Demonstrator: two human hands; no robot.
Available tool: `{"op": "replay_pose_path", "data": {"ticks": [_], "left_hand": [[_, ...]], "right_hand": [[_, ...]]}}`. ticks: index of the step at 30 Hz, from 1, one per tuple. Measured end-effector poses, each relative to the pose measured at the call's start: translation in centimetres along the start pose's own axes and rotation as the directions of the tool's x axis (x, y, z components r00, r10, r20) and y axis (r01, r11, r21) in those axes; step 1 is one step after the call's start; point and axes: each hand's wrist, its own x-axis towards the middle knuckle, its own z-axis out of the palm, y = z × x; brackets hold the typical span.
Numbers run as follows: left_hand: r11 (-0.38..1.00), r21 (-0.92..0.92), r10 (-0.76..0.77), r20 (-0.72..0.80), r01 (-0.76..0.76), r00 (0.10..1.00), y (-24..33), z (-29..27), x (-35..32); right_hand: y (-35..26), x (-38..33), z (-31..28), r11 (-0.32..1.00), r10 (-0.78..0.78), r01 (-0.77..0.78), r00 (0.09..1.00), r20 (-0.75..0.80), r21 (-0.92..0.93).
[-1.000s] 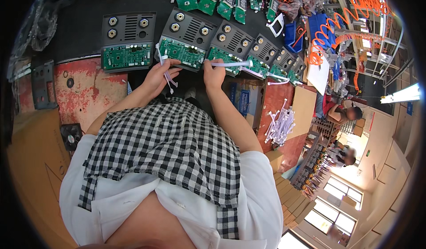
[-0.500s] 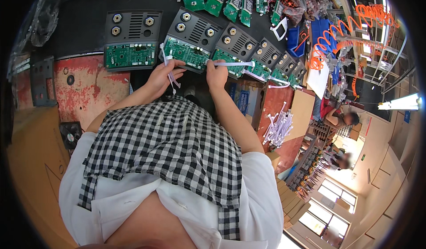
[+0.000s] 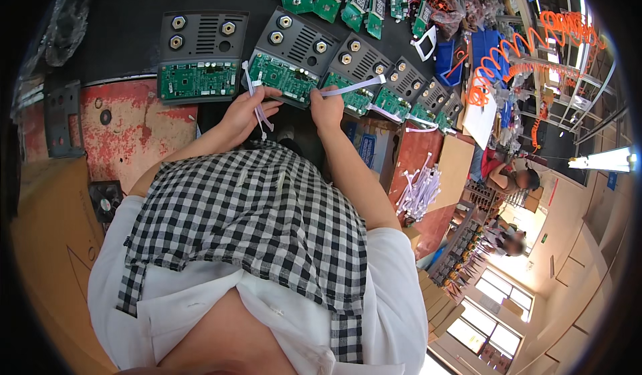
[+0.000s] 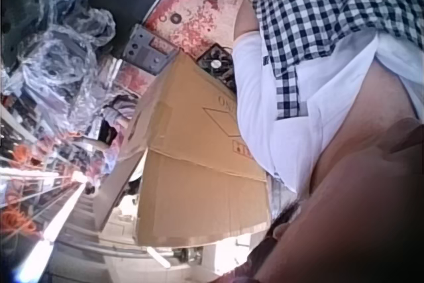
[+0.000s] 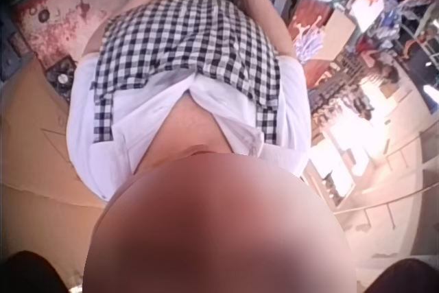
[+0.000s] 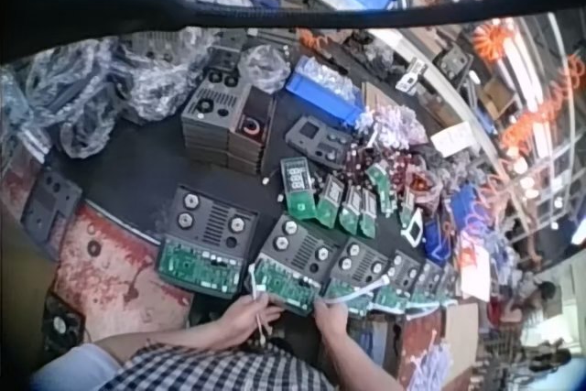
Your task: Assembling electronic circuit boards and control panels using various hand tools.
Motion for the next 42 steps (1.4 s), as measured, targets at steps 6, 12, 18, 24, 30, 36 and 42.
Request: {"op": "replay_pose_path", "data": {"ticks": [6,12,18,24,30,36,42], "left_hand": [[0.998,-0.056,-0.012,0.013,0.013,1.000,0.0,-0.2,0.1],[0.997,-0.058,-0.048,0.008,0.048,0.999,-0.3,-0.3,0.5],[0.979,0.184,-0.087,-0.008,0.087,0.996,0.5,-0.3,0.1],[0.917,0.388,-0.145,0.114,0.090,0.983,0.5,-0.2,-1.9],[0.942,0.327,-0.154,0.229,0.074,0.961,1.6,-0.2,-2.4],[0.877,0.474,-0.224,0.257,0.079,0.940,1.7,-0.8,-3.6],[0.974,0.228,-0.022,0.071,0.005,0.997,0.9,-2.8,-5.3]], "right_hand": [[-1.2,-0.3,-0.4,0.867,0.217,-0.286,0.954,0.208,0.409],[-0.7,-0.7,0.9,0.864,0.205,-0.225,0.974,0.093,0.451],[-0.5,-1.2,-0.4,0.820,0.207,-0.229,0.973,0.100,0.524],[-2.5,-6.3,-1.5,0.898,0.056,-0.258,0.871,0.488,0.357],[-6.7,-7.1,-2.0,0.629,-0.716,0.768,0.633,0.293,-0.121],[-7.8,-6.9,-1.7,0.554,-0.691,0.832,0.483,0.538,-0.035],[-6.8,-5.9,-1.6,0.339,-0.781,0.916,0.401,0.479,-0.214]]}}
